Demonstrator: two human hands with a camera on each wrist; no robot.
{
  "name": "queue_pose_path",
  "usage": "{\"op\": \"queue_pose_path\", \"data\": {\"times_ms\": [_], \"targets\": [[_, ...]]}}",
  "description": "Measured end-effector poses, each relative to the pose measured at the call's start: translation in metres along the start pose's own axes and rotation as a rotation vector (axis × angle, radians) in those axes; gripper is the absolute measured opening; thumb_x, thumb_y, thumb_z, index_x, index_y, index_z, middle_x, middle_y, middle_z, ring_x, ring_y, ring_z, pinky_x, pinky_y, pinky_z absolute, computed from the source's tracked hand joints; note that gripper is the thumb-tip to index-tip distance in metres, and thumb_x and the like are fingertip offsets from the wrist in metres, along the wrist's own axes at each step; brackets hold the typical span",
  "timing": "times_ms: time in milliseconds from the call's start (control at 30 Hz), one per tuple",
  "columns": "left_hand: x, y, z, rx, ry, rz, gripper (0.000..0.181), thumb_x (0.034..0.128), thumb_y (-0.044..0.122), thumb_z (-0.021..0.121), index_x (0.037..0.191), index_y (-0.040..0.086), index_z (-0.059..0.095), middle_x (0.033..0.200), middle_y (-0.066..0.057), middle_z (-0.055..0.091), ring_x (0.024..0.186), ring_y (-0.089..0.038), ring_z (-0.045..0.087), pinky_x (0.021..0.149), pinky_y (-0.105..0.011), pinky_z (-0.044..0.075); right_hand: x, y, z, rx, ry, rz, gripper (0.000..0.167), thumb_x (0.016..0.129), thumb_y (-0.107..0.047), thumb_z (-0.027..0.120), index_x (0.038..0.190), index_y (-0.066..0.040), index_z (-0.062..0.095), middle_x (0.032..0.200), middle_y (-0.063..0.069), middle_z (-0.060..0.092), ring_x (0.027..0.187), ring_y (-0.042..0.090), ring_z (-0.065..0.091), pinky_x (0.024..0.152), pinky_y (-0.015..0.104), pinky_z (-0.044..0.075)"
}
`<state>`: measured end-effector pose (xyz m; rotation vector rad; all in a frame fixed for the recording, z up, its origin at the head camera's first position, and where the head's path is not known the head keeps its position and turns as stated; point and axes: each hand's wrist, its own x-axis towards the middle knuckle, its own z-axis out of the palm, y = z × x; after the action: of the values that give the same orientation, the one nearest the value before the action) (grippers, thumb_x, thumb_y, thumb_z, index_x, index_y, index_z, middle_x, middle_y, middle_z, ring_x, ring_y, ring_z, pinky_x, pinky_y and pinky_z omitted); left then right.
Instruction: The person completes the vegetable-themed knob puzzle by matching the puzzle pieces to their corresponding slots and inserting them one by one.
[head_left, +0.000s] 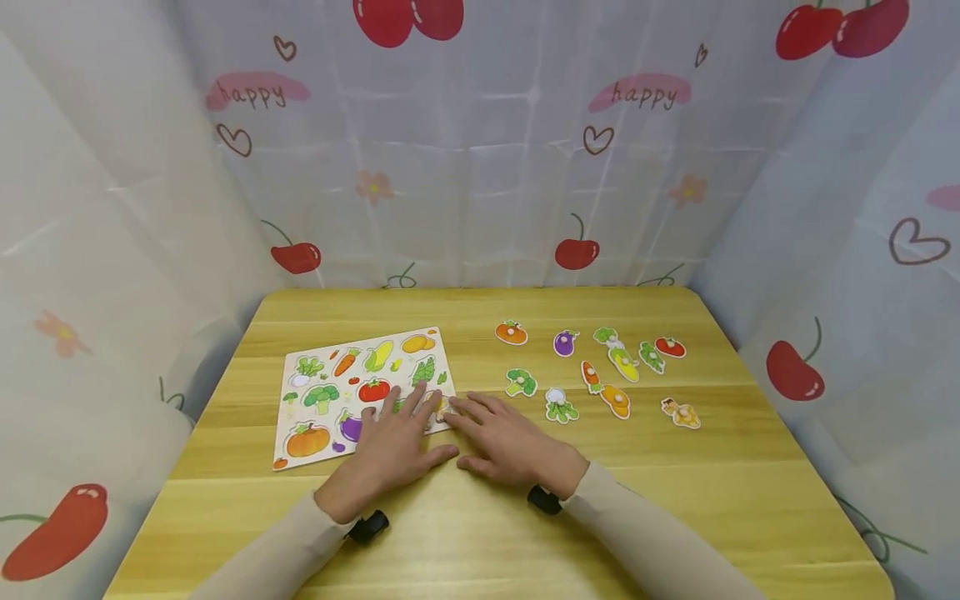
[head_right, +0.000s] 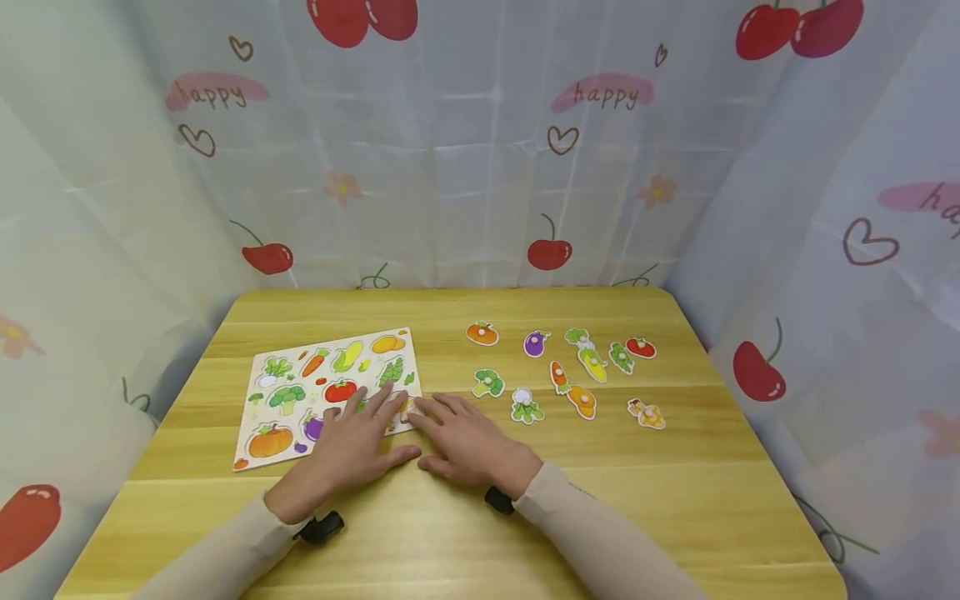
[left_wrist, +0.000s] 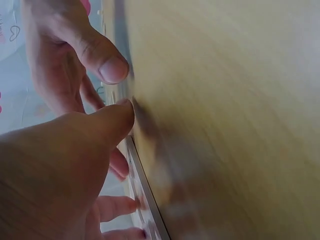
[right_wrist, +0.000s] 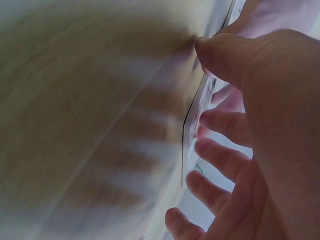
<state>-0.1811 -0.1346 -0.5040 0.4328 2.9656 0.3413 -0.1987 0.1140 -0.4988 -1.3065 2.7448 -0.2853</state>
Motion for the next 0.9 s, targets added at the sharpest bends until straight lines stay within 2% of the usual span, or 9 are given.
{"op": "queue_pose_path", "data": {"times_ms": [300, 500, 600, 733, 900], "targets": [[0.003, 0.009, 0.002, -0.019, 0.003, 0.066, 0.098, 0.1033, 0.082, 0.069, 0.181, 0.027, 0.045, 0.193, -0.007, 0.036, 0.176, -0.053, 0.034, 0.127, -0.084, 0.038, -0.008, 0.008, -0.001, -0.020, 0.030, 0.009, 0.058, 0.118, -0.048, 0.069, 0.168, -0.019, 0.063, 0.177, 0.009, 0.058, 0.164, 0.037, 0.055, 0.138, 0.060, 0.044], [0.003, 0.010, 0.004, -0.061, 0.005, 0.130, 0.094, 0.1060, 0.075, 0.073, 0.181, 0.024, 0.046, 0.193, -0.007, 0.035, 0.178, -0.049, 0.033, 0.129, -0.080, 0.038, -0.018, 0.014, -0.007, 0.018, 0.028, 0.053, 0.050, 0.116, -0.045, 0.073, 0.158, -0.019, 0.073, 0.169, 0.007, 0.064, 0.158, 0.032, 0.059, 0.136, 0.054, 0.046], [0.003, 0.010, 0.005, -0.104, -0.004, 0.156, 0.090, 0.1079, 0.068, 0.075, 0.180, 0.023, 0.047, 0.194, -0.008, 0.033, 0.179, -0.048, 0.030, 0.131, -0.079, 0.038, -0.023, 0.017, -0.007, 0.026, 0.049, 0.081, 0.042, 0.115, -0.042, 0.076, 0.149, -0.017, 0.078, 0.160, 0.006, 0.069, 0.149, 0.031, 0.064, 0.131, 0.053, 0.051], [0.002, 0.007, 0.006, -0.153, -0.008, 0.194, 0.085, 0.1098, 0.061, 0.077, 0.179, 0.021, 0.048, 0.193, -0.010, 0.034, 0.179, -0.048, 0.029, 0.133, -0.079, 0.038, -0.028, 0.020, -0.007, 0.004, 0.083, 0.125, 0.029, 0.113, -0.039, 0.080, 0.131, -0.017, 0.084, 0.139, 0.003, 0.074, 0.130, 0.027, 0.069, 0.119, 0.049, 0.058], [0.001, -0.003, 0.005, -0.177, 0.015, 0.248, 0.082, 0.1100, 0.053, 0.080, 0.177, 0.016, 0.051, 0.191, -0.014, 0.039, 0.178, -0.050, 0.031, 0.138, -0.076, 0.034, -0.037, 0.025, -0.009, -0.028, 0.124, 0.201, 0.020, 0.107, -0.039, 0.088, 0.108, -0.020, 0.081, 0.113, -0.003, 0.069, 0.107, 0.019, 0.063, 0.103, 0.044, 0.059]]}}
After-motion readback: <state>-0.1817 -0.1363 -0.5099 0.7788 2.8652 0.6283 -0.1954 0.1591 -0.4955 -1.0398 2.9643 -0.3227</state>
